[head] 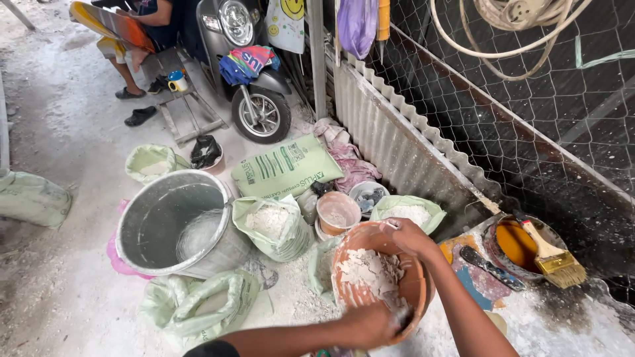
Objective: The person mixes a white powder in an orange bucket by hand, then uses a brush to scrape the sides and continue mixing. The person then carries the bucket and walks through a cluttered area.
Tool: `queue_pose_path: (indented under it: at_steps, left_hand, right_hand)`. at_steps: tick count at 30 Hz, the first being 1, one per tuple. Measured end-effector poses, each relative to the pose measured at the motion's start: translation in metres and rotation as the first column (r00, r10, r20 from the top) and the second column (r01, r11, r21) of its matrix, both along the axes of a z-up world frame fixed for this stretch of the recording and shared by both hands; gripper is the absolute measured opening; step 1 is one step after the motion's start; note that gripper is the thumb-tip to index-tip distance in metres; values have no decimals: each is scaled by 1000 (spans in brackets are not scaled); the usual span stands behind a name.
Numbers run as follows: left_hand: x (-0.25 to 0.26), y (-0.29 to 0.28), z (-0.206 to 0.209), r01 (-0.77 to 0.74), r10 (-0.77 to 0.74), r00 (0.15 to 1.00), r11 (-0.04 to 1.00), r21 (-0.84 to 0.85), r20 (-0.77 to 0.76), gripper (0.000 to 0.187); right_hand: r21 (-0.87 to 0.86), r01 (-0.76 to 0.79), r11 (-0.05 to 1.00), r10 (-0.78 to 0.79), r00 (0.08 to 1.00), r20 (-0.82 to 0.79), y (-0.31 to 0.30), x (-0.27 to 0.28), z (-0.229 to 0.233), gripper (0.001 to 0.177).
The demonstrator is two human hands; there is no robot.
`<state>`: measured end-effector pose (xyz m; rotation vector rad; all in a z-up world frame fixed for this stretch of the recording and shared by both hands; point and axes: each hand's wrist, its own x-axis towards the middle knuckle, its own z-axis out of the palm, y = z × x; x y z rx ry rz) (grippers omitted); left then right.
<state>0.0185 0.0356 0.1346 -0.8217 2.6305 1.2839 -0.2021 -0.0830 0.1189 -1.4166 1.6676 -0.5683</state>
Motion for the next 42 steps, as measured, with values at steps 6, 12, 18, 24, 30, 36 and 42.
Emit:
queue_pose_path:
  at_steps: [6,12,18,24,30,36,42]
  left_hand:
    - [37,-68,-146,142,-1,931,922,-360,364,23]
    - [28,-82,-57,112,0,969,891,-439,247,27]
    - [14,10,-129,39,-30,995,995,95,-92,43]
    - [67,-109,-125,146,-24,979,781,-608,204,17]
    - [55,-94,-23,90,-98,995,629,-772,37,18]
    - [60,-71,-120,101,38,958,883,-458,285,42]
    - [7,-20,3,-9,-6,977,998,70,214,37]
  right_hand:
    - [46,-75,996,75,997,15,6,11,21,46]
    - [25,-97,995,96,995,30,-1,7,-2,48]
    - [51,-70,996,69,998,10,1,9,7,49]
    - [36,-194,980,195,981,-19,-1,13,16,45]
    - [22,-194,981,190,974,121,-1,7,6,39]
    - [3,-159,987,158,982,105,3,1,10,40]
    - [15,-58,998,57,997,47,-2,0,6,47]
